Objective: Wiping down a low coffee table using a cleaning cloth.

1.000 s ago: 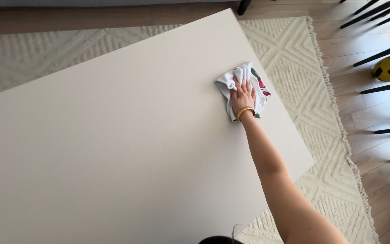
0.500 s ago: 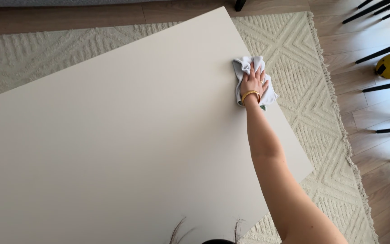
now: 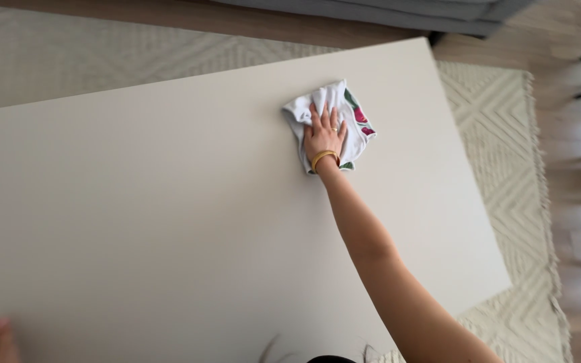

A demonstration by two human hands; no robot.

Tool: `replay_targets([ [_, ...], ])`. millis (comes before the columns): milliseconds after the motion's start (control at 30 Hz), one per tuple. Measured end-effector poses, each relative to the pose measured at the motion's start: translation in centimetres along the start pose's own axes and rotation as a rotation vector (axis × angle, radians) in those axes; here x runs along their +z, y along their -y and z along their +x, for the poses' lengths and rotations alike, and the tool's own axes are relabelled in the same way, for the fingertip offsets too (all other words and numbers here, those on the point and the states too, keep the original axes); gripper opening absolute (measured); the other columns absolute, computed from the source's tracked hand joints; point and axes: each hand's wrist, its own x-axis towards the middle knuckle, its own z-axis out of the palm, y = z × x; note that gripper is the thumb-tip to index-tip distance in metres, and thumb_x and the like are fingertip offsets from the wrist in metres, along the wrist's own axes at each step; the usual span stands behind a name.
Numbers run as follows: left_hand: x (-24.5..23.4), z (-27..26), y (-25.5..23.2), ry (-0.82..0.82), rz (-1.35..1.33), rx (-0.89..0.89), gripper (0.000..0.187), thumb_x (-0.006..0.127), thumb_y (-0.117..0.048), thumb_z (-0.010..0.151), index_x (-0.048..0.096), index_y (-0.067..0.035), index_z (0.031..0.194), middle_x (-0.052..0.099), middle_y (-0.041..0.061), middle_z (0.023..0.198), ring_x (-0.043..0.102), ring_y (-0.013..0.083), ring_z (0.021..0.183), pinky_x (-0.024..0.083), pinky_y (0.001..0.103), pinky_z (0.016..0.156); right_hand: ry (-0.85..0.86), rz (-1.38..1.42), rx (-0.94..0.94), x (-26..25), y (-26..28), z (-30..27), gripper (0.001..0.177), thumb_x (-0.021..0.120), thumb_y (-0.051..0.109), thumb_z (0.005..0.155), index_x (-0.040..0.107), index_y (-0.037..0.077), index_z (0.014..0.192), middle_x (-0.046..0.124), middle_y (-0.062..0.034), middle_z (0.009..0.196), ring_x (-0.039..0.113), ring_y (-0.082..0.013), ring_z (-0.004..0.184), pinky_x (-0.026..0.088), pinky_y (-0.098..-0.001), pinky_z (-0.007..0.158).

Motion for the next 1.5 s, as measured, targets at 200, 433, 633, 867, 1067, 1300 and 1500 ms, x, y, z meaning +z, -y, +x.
replay_targets([
  [200, -12.8, -0.9, -11.8, 0.146, 0.187, 0.115, 0.063, 0.045, -0.069, 0.093, 0.066, -0.01, 0.102, 0.063, 0.011, 0.09, 0.059, 0.0268, 0.076, 0.047, 0.035, 0.061, 0.031, -0.012, -0.241, 0.9, 12.8, -5.3, 0.05, 0.039, 0.033, 0.088, 0.032, 0.026, 0.137, 0.018, 0.0024, 0.147, 0.012, -0.021, 0.136, 0.006, -0.0493, 0.108],
  [433, -22.2, 0.6, -24.3, 0.461, -0.424, 0.205, 0.075, 0.036, -0.053, 0.089, 0.03, 0.006, 0.135, 0.028, 0.027, 0.142, 0.026, 0.0385, 0.132, 0.016, 0.055, 0.104, 0.079, -0.006, -0.52, 3.9, 24.6, -12.0, 0.056, 0.046, 0.035, 0.085, 0.027, 0.036, 0.138, 0.014, 0.0057, 0.15, 0.01, -0.0215, 0.138, 0.011, -0.0505, 0.11],
  [633, -18.9, 1.4, -22.3, 0.598, -0.327, 0.089, 0.073, 0.025, -0.057, 0.093, 0.02, -0.002, 0.141, 0.023, 0.017, 0.146, 0.017, 0.0277, 0.137, 0.003, 0.05, 0.11, 0.061, 0.02, -0.817, 6.7, 32.4, -17.9, 0.057, 0.047, 0.036, 0.084, 0.028, 0.036, 0.138, 0.018, 0.0045, 0.15, 0.014, -0.0237, 0.139, 0.013, -0.0522, 0.11],
  [867, -16.8, 1.5, -20.7, 0.509, -0.292, 0.085, 0.071, 0.033, -0.046, 0.09, 0.012, -0.007, 0.145, 0.026, 0.014, 0.145, 0.019, 0.0336, 0.135, 0.005, 0.054, 0.108, 0.035, 0.055, -1.004, 7.8, 38.9, -21.8, 0.055, 0.047, 0.04, 0.082, 0.031, 0.04, 0.135, 0.015, 0.0089, 0.151, 0.013, -0.0209, 0.141, 0.014, -0.052, 0.113],
  [1067, -18.3, 5.7, -23.0, 0.295, -0.358, 0.265, 0.076, 0.053, -0.014, 0.074, 0.02, -0.002, 0.142, 0.027, 0.022, 0.143, 0.026, 0.0343, 0.132, 0.022, 0.05, 0.106, 0.084, -0.061, -1.073, 6.6, 40.0, -20.7, 0.051, 0.041, 0.043, 0.09, 0.024, 0.04, 0.138, 0.01, 0.0089, 0.152, 0.015, -0.0174, 0.141, 0.014, -0.0465, 0.114],
  [1300, -17.4, 8.3, -27.4, 0.543, -0.623, 0.386, 0.087, 0.045, 0.003, 0.064, 0.013, -0.01, 0.144, 0.01, 0.023, 0.146, 0.015, 0.0475, 0.13, 0.022, 0.055, 0.105, 0.182, -0.05, -0.945, 3.9, 36.6, -17.2, 0.044, 0.033, 0.043, 0.095, 0.028, 0.034, 0.138, 0.005, 0.0054, 0.152, 0.008, -0.0199, 0.142, 0.01, -0.0467, 0.113],
  [1500, -14.5, 8.3, -35.5, 0.546, -0.612, 0.559, 0.09, 0.052, -0.001, 0.061, 0.019, -0.018, 0.143, 0.017, 0.024, 0.145, 0.024, 0.0592, 0.121, 0.023, 0.064, 0.099, 0.055, 0.025, -0.771, 3.7, 29.8, -12.1, 0.038, 0.03, 0.04, 0.097, 0.033, 0.033, 0.134, 0.014, 0.0066, 0.151, 0.012, -0.0174, 0.141, 0.011, -0.0462, 0.111],
])
